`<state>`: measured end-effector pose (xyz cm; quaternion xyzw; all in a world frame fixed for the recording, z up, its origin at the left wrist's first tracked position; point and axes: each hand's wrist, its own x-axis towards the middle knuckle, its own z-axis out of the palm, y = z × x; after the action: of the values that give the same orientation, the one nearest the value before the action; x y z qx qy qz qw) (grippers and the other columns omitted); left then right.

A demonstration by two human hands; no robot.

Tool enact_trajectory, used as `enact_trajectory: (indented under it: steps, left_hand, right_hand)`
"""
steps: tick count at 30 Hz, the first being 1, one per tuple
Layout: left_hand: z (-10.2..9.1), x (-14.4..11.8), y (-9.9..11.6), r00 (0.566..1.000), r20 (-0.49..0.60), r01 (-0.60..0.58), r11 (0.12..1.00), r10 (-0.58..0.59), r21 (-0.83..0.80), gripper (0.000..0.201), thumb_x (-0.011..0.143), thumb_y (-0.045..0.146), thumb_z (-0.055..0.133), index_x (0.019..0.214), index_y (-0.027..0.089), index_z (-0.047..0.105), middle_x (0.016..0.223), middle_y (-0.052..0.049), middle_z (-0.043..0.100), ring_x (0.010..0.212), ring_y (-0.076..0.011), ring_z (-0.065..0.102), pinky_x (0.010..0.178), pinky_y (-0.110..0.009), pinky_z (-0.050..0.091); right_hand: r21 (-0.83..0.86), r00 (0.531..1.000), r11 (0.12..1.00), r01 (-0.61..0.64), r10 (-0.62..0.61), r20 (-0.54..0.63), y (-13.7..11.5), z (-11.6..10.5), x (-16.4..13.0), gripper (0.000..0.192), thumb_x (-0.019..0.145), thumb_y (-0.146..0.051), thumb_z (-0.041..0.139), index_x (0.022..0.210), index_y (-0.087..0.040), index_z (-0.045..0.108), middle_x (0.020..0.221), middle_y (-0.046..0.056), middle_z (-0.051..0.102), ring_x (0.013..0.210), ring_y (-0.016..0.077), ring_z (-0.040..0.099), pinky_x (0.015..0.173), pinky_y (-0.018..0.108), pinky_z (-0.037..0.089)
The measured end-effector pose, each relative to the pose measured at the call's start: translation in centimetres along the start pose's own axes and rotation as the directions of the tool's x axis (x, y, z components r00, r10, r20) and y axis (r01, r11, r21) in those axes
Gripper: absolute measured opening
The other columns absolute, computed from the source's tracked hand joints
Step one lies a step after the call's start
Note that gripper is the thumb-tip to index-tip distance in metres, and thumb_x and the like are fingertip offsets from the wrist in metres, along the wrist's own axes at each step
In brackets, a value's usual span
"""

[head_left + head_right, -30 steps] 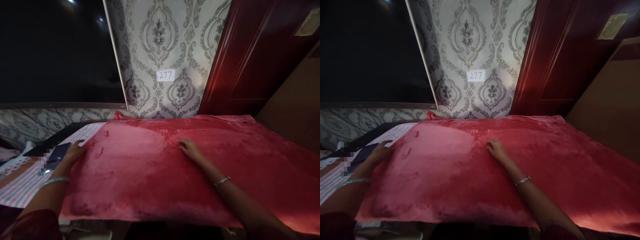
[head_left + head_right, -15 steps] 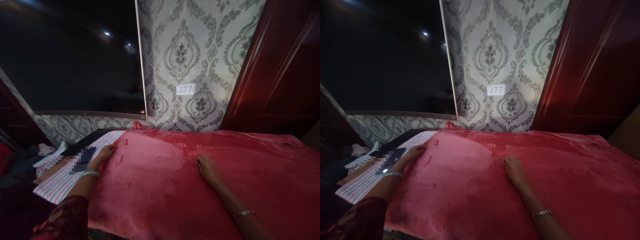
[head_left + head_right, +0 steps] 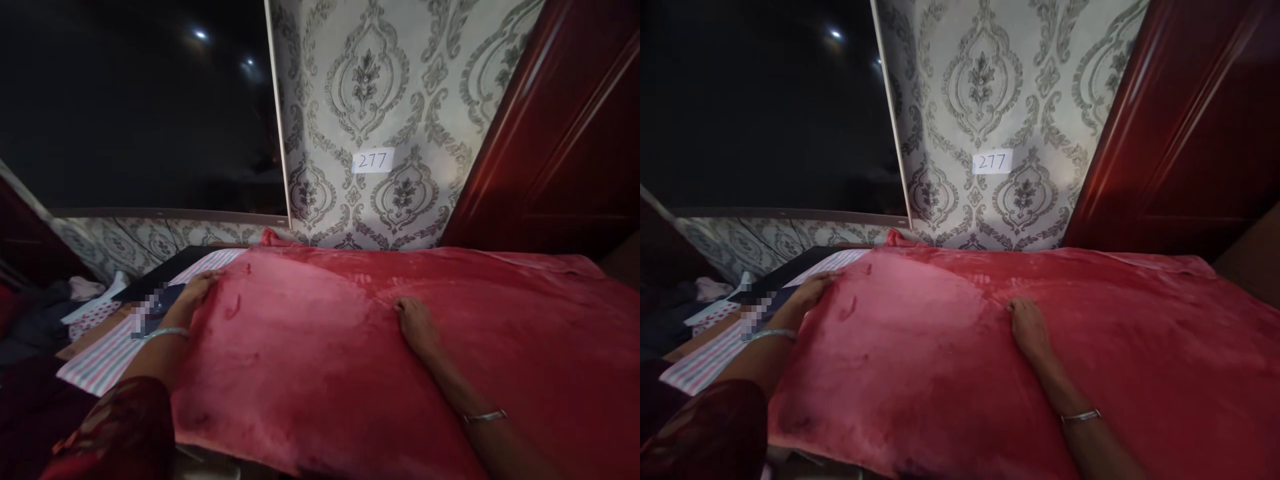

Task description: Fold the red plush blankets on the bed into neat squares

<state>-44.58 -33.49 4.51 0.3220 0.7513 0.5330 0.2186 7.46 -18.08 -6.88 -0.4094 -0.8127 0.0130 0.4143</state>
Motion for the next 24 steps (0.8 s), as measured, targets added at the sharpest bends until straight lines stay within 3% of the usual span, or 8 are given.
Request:
enact_trajectory:
  steps: [7,14,17,19,21,24]
  left_hand:
    - [-1.1,-1.3,1.5,0.999,0.048,0.008,0.973,0.003,-0.231,0.04,0.06,0.022,0.077,0.099,0.013,0.069,0.063,0.003,0.065,0.051,-0.0102,0.056,0.051,-0.021,0.049]
    - [-2.3,-1.5,1.7,0.995,0.103,0.029,0.99,-0.015,-0.135,0.047,0.047,0.031,0.088,0.086,0.012,0.07,0.072,-0.001,0.069,0.067,-0.0134,0.058,0.059,-0.021,0.048]
    - [-2.7,-1.0,1.8,0.981,0.193,-0.006,0.999,-0.002,0.041,0.058,0.046,0.039,0.085,0.095,0.013,0.069,0.078,-0.002,0.069,0.071,-0.0173,0.059,0.063,-0.025,0.05]
    - [-2.5,-0.4,2.0,0.975,0.213,-0.123,0.96,0.07,0.252,0.052,0.055,0.038,0.075,0.101,0.014,0.067,0.088,-0.005,0.07,0.079,-0.0208,0.062,0.069,-0.028,0.052]
    - [-1.9,0.2,2.3,0.966,0.191,-0.25,0.837,0.177,0.487,0.041,0.062,0.032,0.061,0.098,0.014,0.067,0.096,-0.009,0.07,0.09,-0.025,0.064,0.081,-0.032,0.052]
    - [-1.0,0.6,2.7,0.947,0.181,-0.312,0.624,0.265,0.717,0.028,0.068,0.027,0.048,0.087,0.016,0.066,0.094,-0.013,0.069,0.098,-0.0294,0.064,0.091,-0.037,0.049]
  right_hand:
    - [0.104,0.993,0.994,-0.022,0.033,-0.111,-0.7,-1.9,0.3,0.022,0.094,-0.031,0.04,0.078,-0.023,0.053,0.077,0.006,0.062,0.074,0.0216,0.055,0.071,0.034,0.043]
    - [0.066,0.986,0.985,-0.156,0.16,-0.044,-0.8,-1.7,0.6,0.021,0.093,-0.029,0.039,0.079,-0.023,0.054,0.072,0.006,0.062,0.068,0.0204,0.055,0.064,0.031,0.041]
    - [0.059,0.994,0.992,-0.108,0.109,-0.02,-0.7,-1.5,0.7,0.024,0.095,-0.025,0.036,0.082,-0.023,0.056,0.076,0.006,0.063,0.071,0.0204,0.057,0.066,0.031,0.042]
    - [0.054,0.998,0.996,-0.069,0.07,-0.007,-0.7,-1.4,0.7,0.025,0.095,-0.022,0.035,0.085,-0.022,0.058,0.081,0.007,0.065,0.076,0.0206,0.059,0.07,0.032,0.045]
    - [0.042,0.999,0.998,-0.045,0.045,0.005,-0.6,-1.4,0.7,0.026,0.096,-0.02,0.036,0.088,-0.022,0.061,0.086,0.008,0.066,0.082,0.0209,0.06,0.074,0.033,0.047]
    - [0.022,1.0,1.0,-0.018,0.017,0.021,-0.6,-1.5,0.8,0.028,0.097,-0.02,0.036,0.091,-0.022,0.064,0.089,0.007,0.067,0.085,0.0209,0.06,0.077,0.033,0.048]
